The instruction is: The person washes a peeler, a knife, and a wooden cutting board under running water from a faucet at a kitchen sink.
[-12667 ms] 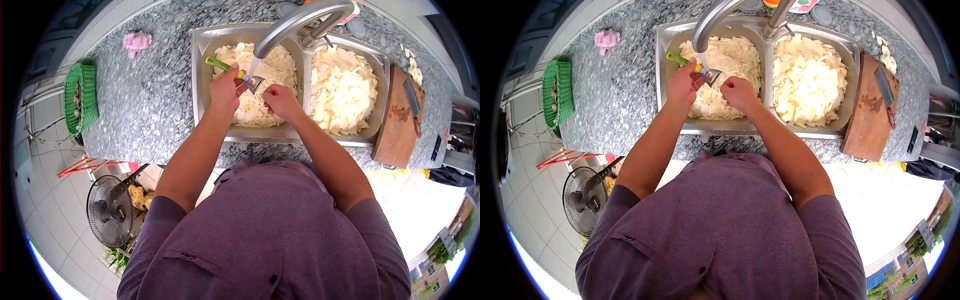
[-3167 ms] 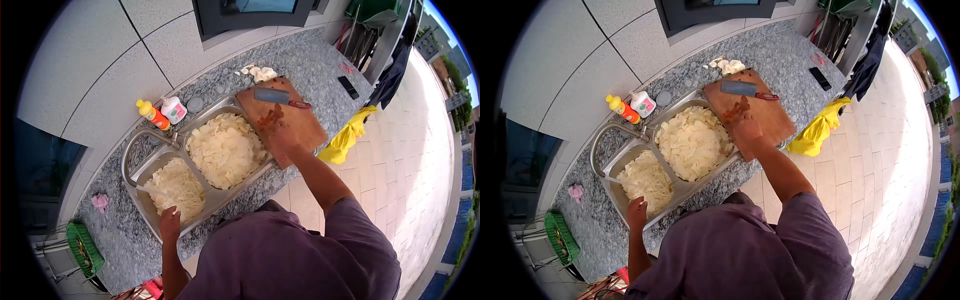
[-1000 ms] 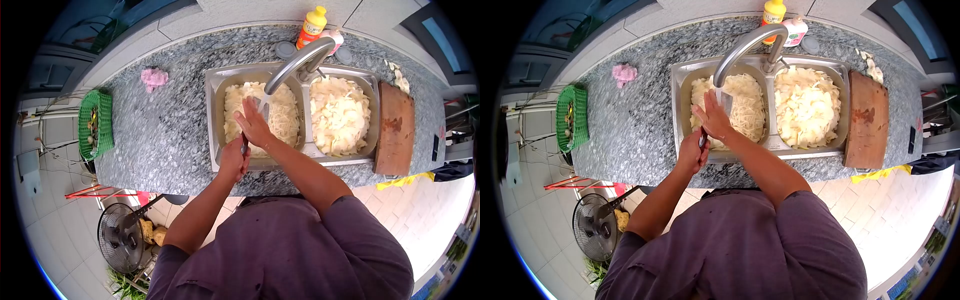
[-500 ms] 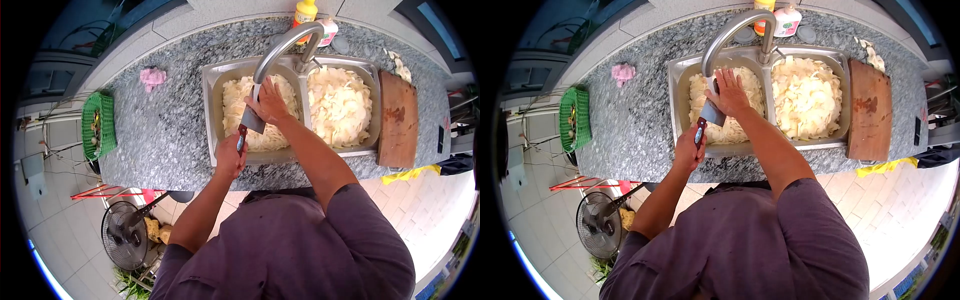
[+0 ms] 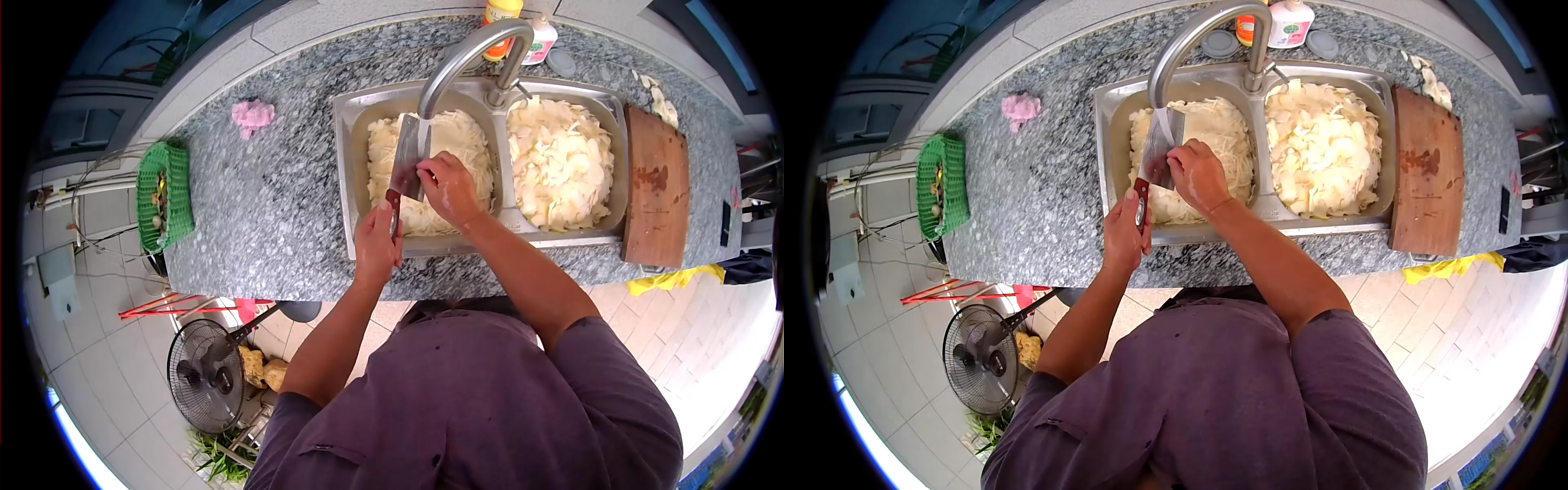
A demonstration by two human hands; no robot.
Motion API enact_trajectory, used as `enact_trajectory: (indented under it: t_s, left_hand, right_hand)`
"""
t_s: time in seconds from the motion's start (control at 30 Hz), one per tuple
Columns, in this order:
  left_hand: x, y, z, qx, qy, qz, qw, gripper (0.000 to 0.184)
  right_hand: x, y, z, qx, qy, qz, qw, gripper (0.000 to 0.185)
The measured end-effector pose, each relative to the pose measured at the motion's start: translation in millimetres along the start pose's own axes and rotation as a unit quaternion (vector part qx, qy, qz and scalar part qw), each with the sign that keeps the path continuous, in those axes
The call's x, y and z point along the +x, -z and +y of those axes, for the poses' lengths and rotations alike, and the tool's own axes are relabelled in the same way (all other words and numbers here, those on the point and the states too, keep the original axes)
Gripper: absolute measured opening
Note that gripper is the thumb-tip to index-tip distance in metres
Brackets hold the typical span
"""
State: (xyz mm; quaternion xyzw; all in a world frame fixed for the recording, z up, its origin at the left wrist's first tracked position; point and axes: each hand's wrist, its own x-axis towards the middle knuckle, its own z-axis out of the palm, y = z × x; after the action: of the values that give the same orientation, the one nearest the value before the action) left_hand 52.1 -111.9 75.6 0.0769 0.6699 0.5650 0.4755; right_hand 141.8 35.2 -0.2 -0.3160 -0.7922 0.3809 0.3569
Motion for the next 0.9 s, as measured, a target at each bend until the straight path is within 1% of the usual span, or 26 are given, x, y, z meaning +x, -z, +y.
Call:
enact_trajectory:
  t_s: [0.03, 0.07, 0.17, 0.27, 0.3, 0.4, 0.5, 0.53, 0.63, 0.73, 0.83, 0.87, 0.9]
  left_hand:
    - [-1, 1, 0, -0.007, 0.009, 0.011, 1.0, 0.047]
    - [-1, 1, 1, -0.014, 0.017, 0.021, 1.0, 0.046]
    - [-2, 5, -1, -0.031, 0.03, 0.03, 0.999, 0.045]
    - [0, 9, -8, -0.036, 0.024, 0.011, 0.999, 0.043]
    - [0, 9, -10, -0.036, 0.021, 0.001, 0.999, 0.042]
    - [1, 5, -11, -0.058, 0.037, 0.021, 0.997, 0.041]
    - [3, 5, -14, -0.063, 0.044, 0.011, 0.997, 0.04]
    - [3, 5, -15, -0.061, 0.045, 0.006, 0.997, 0.04]
    - [3, 4, -12, -0.065, 0.053, 0.009, 0.996, 0.039]
    - [2, 3, -8, -0.071, 0.053, 0.005, 0.996, 0.04]
    - [0, 1, -3, -0.074, 0.056, 0.01, 0.996, 0.039]
    - [0, 3, -5, -0.072, 0.055, 0.006, 0.996, 0.039]
    - [1, 6, -7, -0.07, 0.052, 0.0, 0.996, 0.039]
  right_hand:
    - [-3, 1, -4, 0.003, 0.011, -0.012, 1.0, 0.007]
    - [-5, -1, -5, -0.001, 0.056, -0.018, 0.998, 0.005]
    - [-4, 4, -11, 0.01, 0.066, -0.067, 0.995, 0.006]
    - [0, 0, -9, 0.012, 0.026, -0.021, 0.999, 0.007]
    - [-1, 2, -13, 0.023, 0.058, -0.039, 0.997, 0.007]
    - [-5, 9, -23, 0.05, 0.146, -0.089, 0.984, 0.008]
    - [3, 14, -13, 0.008, 0.131, -0.035, 0.991, 0.007]
    - [4, 14, -12, 0.026, 0.11, -0.036, 0.993, 0.006]
    - [2, 17, -18, 0.043, 0.193, -0.108, 0.974, 0.004]
    - [7, 18, -9, -0.002, 0.166, -0.057, 0.984, 0.01]
    - [3, 19, -18, 0.051, 0.195, -0.098, 0.975, 0.006]
    - [3, 19, -17, 0.046, 0.198, -0.113, 0.973, 0.006]
    - [4, 18, -14, 0.041, 0.183, -0.092, 0.978, 0.006]
